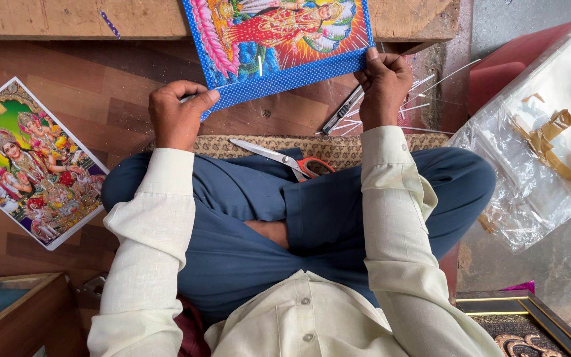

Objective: The person sits on the floor and assembles religious art prints by applying blue patterned tape to the edges of a laminated print, trimming excess tape with scissors, and stacking the finished piece. They then trim the edges of another print and place it on a cardboard backing.

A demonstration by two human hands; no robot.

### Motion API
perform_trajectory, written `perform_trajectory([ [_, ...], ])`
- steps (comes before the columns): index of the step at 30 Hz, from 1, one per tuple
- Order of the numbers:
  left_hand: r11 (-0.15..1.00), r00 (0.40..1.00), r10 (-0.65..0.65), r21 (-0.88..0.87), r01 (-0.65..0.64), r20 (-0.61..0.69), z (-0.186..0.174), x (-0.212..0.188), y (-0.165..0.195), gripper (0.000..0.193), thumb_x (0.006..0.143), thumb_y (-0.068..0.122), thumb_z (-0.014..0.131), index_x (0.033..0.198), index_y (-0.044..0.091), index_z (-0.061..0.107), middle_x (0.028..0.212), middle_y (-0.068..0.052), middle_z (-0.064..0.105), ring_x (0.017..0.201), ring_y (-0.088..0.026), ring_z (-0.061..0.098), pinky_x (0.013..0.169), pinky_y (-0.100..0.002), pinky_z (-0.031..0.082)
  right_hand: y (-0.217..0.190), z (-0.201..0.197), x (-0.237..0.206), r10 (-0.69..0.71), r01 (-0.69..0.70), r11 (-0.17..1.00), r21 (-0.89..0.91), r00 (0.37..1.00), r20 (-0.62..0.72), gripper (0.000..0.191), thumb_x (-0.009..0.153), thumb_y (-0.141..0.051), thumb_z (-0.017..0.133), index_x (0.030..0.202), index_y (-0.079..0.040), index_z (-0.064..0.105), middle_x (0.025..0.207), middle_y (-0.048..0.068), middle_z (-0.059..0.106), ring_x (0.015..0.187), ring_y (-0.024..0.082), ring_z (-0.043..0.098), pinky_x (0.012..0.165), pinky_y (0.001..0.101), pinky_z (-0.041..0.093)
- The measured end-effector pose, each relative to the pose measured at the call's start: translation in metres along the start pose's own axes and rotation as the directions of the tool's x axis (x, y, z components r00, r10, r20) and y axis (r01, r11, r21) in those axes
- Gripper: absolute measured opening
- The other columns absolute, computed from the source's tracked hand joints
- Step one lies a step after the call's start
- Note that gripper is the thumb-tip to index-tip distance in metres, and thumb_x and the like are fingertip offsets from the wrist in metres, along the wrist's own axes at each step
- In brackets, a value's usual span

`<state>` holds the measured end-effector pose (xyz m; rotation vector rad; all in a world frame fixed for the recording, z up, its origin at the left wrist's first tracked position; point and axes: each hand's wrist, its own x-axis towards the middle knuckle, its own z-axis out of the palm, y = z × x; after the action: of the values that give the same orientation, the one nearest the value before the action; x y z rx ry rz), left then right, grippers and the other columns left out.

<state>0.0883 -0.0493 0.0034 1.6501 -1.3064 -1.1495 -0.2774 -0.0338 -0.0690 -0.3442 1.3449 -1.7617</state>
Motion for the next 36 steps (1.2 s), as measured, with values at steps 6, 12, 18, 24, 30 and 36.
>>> perform_trajectory([
  [6, 0.993, 0.993, 0.120, 0.011, -0.119, -0.013, -0.003, 0.002, -0.021, 0.022, 0.072, 0.010, 0.090, 0.087, 0.000, 0.078, 0.079, -0.009, 0.076, 0.070, -0.014, 0.070, 0.065, -0.028, 0.055, 0.012, -0.007, 0.011, -0.026, 0.019, 0.996, -0.085, 0.996, -0.080, 0.023, 0.090, -0.002, 0.081, 0.078, -0.001, 0.062, 0.066, 0.008, 0.063, 0.054, 0.015, 0.058, 0.050, 0.0293, 0.051],
  [12, 0.994, 0.994, 0.092, 0.070, -0.088, -0.059, -0.001, 0.006, -0.023, 0.021, 0.068, 0.014, 0.090, 0.082, 0.004, 0.078, 0.074, -0.008, 0.075, 0.064, -0.017, 0.071, 0.062, -0.031, 0.055, 0.008, 0.003, 0.006, -0.005, -0.018, 0.984, -0.177, 0.992, -0.126, 0.024, 0.091, -0.009, 0.083, 0.081, -0.003, 0.062, 0.072, 0.009, 0.069, 0.057, 0.015, 0.064, 0.050, 0.0271, 0.052],
  [18, 0.987, 0.988, 0.110, 0.129, -0.095, -0.109, 0.001, 0.010, -0.013, 0.015, 0.071, 0.014, 0.089, 0.077, 0.005, 0.078, 0.077, -0.010, 0.076, 0.068, -0.022, 0.073, 0.064, -0.035, 0.056, -0.004, 0.013, -0.008, -0.028, 0.003, 0.979, -0.202, 0.993, -0.117, 0.025, 0.091, -0.010, 0.084, 0.081, -0.005, 0.061, 0.076, 0.008, 0.072, 0.060, 0.013, 0.065, 0.050, 0.0239, 0.051],
  [24, 0.985, 0.985, 0.123, 0.133, -0.107, -0.118, 0.002, 0.014, -0.014, 0.014, 0.072, 0.013, 0.087, 0.076, 0.004, 0.078, 0.083, -0.011, 0.077, 0.072, -0.024, 0.074, 0.067, -0.036, 0.057, -0.003, 0.014, -0.007, -0.045, 0.027, 0.980, -0.199, 0.995, -0.086, 0.026, 0.092, -0.010, 0.084, 0.081, -0.005, 0.061, 0.077, 0.009, 0.072, 0.061, 0.014, 0.066, 0.051, 0.0244, 0.052],
  [30, 0.985, 0.986, 0.124, 0.135, -0.108, -0.114, 0.002, 0.016, -0.012, 0.013, 0.073, 0.013, 0.087, 0.075, 0.004, 0.078, 0.084, -0.011, 0.077, 0.073, -0.023, 0.074, 0.067, -0.036, 0.057, -0.002, 0.012, -0.004, -0.066, 0.052, 0.979, -0.197, 0.996, -0.065, 0.026, 0.092, -0.010, 0.084, 0.081, -0.004, 0.062, 0.077, 0.009, 0.072, 0.061, 0.014, 0.066, 0.050, 0.0242, 0.051],
  [36, 0.986, 0.989, 0.111, 0.133, -0.097, -0.102, 0.001, 0.016, -0.008, 0.012, 0.074, 0.012, 0.087, 0.074, 0.004, 0.078, 0.077, -0.009, 0.077, 0.068, -0.020, 0.073, 0.064, -0.034, 0.057, -0.004, 0.016, -0.007, -0.069, 0.050, 0.978, -0.204, 0.994, -0.086, 0.024, 0.092, -0.010, 0.084, 0.081, -0.004, 0.064, 0.078, 0.009, 0.074, 0.061, 0.014, 0.067, 0.050, 0.0246, 0.052],
])
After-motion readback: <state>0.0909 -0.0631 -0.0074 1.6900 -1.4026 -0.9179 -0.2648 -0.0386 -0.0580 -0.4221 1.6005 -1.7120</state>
